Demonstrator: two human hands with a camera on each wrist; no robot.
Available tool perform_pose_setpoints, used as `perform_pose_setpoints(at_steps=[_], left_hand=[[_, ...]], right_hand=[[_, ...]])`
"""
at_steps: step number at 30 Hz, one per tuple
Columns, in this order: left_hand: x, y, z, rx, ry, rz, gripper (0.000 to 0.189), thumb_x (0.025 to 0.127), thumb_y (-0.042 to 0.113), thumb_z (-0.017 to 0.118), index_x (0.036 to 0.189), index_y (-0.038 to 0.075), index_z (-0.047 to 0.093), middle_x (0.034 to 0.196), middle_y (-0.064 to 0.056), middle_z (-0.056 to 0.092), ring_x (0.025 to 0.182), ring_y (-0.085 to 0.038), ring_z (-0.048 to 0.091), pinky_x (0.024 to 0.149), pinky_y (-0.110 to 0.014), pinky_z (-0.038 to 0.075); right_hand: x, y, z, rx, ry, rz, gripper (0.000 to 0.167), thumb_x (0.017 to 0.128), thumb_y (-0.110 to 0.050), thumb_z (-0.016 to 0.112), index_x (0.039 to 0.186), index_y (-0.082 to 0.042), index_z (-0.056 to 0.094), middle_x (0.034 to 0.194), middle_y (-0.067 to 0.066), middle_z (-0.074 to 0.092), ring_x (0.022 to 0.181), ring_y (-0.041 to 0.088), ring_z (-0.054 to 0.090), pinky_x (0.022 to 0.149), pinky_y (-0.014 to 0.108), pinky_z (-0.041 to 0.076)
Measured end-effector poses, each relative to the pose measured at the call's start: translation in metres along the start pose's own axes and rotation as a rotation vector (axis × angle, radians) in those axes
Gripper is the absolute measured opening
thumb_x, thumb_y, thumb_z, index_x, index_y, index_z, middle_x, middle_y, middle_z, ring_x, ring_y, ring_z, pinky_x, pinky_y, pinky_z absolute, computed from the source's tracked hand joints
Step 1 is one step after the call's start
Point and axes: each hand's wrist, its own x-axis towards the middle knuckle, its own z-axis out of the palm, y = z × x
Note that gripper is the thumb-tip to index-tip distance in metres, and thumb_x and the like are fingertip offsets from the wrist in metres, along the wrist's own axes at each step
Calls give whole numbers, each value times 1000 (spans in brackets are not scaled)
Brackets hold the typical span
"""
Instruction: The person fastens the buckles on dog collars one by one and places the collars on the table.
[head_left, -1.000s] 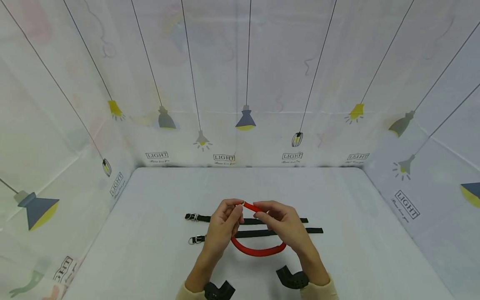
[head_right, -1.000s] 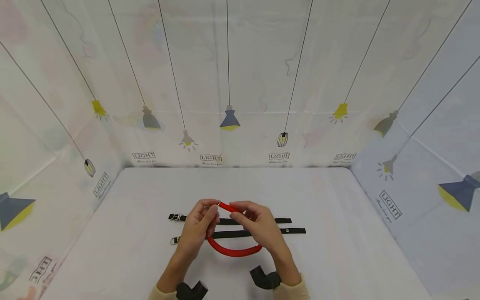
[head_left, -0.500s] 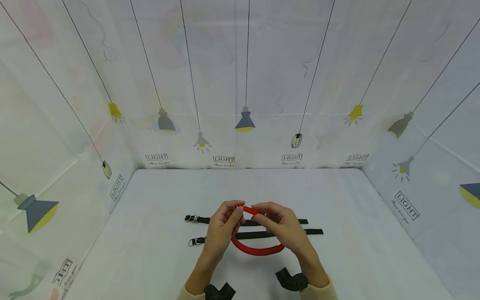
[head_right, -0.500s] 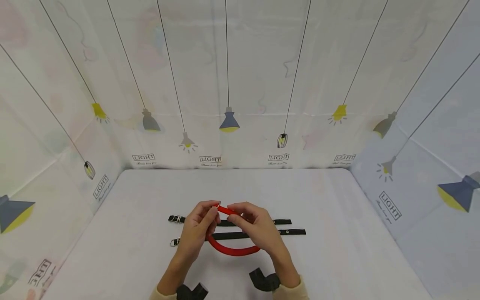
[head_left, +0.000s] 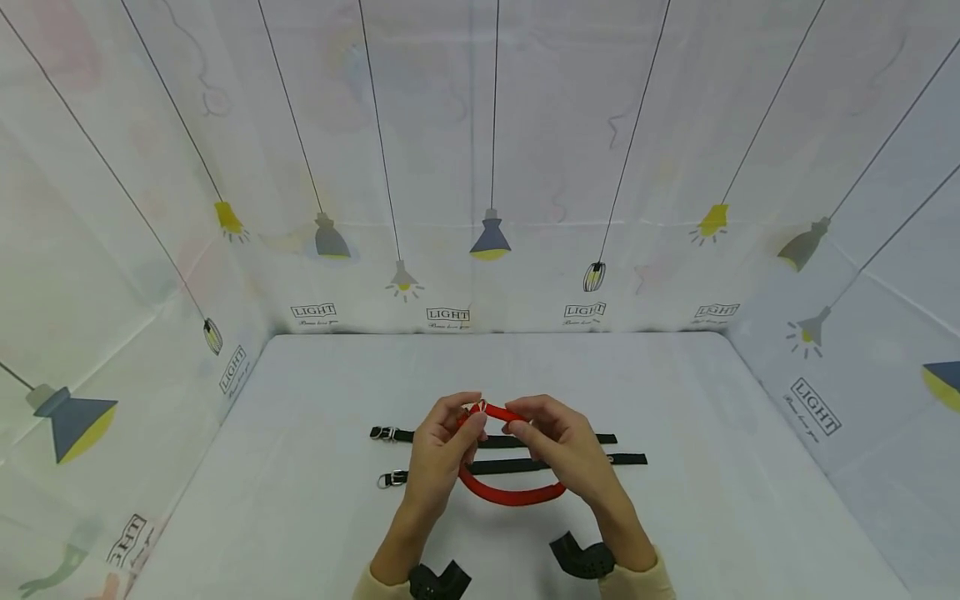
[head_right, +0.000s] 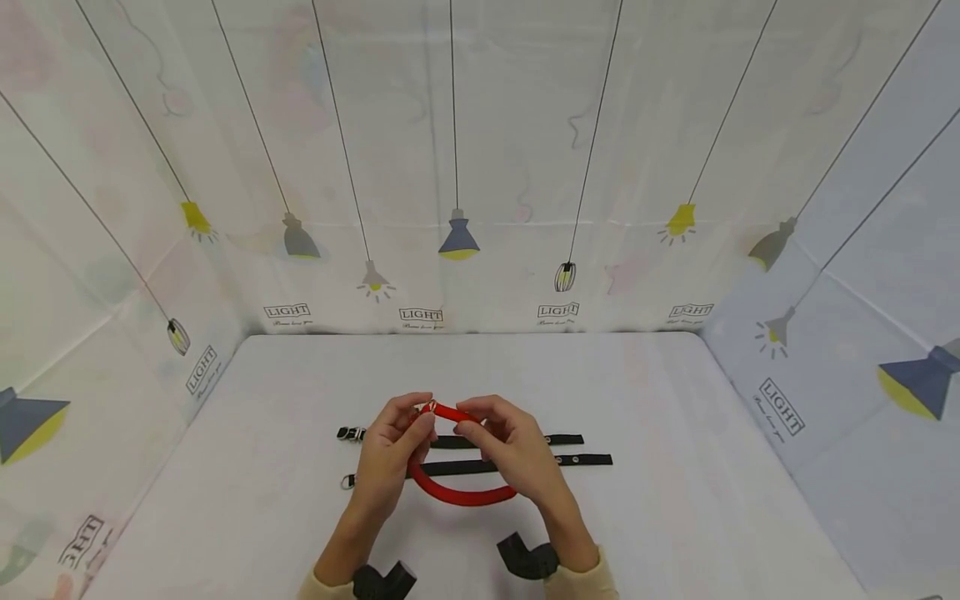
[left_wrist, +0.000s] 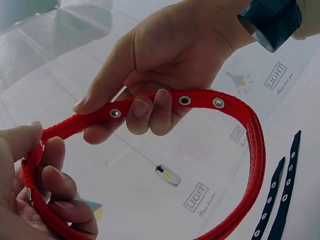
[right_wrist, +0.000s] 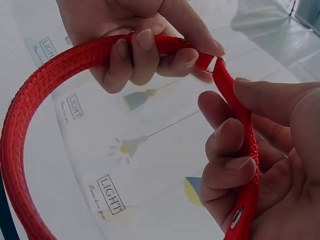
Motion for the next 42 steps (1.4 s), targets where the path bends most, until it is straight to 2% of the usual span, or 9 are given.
perform_pose_setpoints(at_steps=[5, 12, 19, 24, 28, 32, 36, 39, 42], left_hand=[[-1, 1, 0, -13, -28, -14, 32, 100, 23, 64, 130, 15, 63, 87, -3, 67, 66, -10, 50, 60, -19, 45], [-1, 2, -1, -17, -37, -6, 30, 101, 22, 62, 129, 13, 64, 86, -3, 67, 68, -10, 49, 61, -21, 44], [-1, 1, 0, 1, -30, 2, 28, 102, 24, 60, 125, 10, 66, 82, -2, 64, 67, -11, 51, 59, -18, 42], [-2, 1, -1, 24, -43, -6, 28, 102, 25, 59, 124, 8, 67, 79, -4, 62, 65, -11, 50, 57, -18, 42], [-2, 1, 1, 52, -73, -21, 25, 101, 25, 62, 121, 10, 67, 85, -11, 64, 70, -11, 55, 59, -19, 43], [-2, 0, 4, 64, -110, -45, 20, 100, 25, 63, 115, 14, 69, 86, -9, 63, 71, -11, 52, 60, -20, 42], [-2, -1, 5, 48, -104, -41, 21, 102, 25, 59, 117, 12, 67, 85, -5, 59, 65, -9, 46, 58, -19, 40], [-1, -2, 5, 32, -88, -35, 21, 103, 25, 58, 118, 12, 63, 91, -4, 58, 63, -8, 46, 59, -19, 40], [-1, -3, 5, 12, -81, -33, 22, 103, 25, 57, 120, 12, 60, 97, -4, 55, 63, -8, 46, 59, -18, 39]], right_hand=[[0, 1, 0, 2, -5, -27, 21, 98, -18, 66, 118, -18, 68, 92, 9, 69, 63, 14, 55, 53, 25, 46], [-1, 1, 1, 11, -57, -77, 20, 97, -14, 66, 117, -16, 69, 89, 11, 67, 61, 16, 53, 50, 25, 44], [-1, -1, 1, 7, -65, -56, 19, 96, -16, 69, 115, -16, 70, 103, 6, 73, 77, 10, 65, 69, 26, 53], [-1, -1, 3, 50, -72, -70, 20, 95, -13, 68, 115, -13, 69, 106, 12, 73, 83, 16, 71, 77, 27, 57], [-1, -1, 4, 84, -70, -98, 23, 95, -10, 68, 118, -11, 67, 111, 15, 72, 86, 16, 72, 78, 27, 58], [1, 0, 5, 87, -62, -128, 30, 96, -8, 66, 126, -10, 62, 107, 14, 73, 79, 10, 68, 69, 25, 56], [1, 0, 7, 70, -58, -130, 32, 97, -9, 65, 129, -13, 63, 105, 11, 73, 80, 10, 69, 69, 24, 55], [1, -1, 9, 59, -51, -104, 26, 97, -12, 65, 123, -15, 67, 106, 10, 71, 82, 9, 68, 73, 24, 55], [1, -1, 12, 20, -24, -71, 19, 96, -17, 68, 116, -18, 68, 95, 7, 68, 69, 6, 58, 62, 22, 50]])
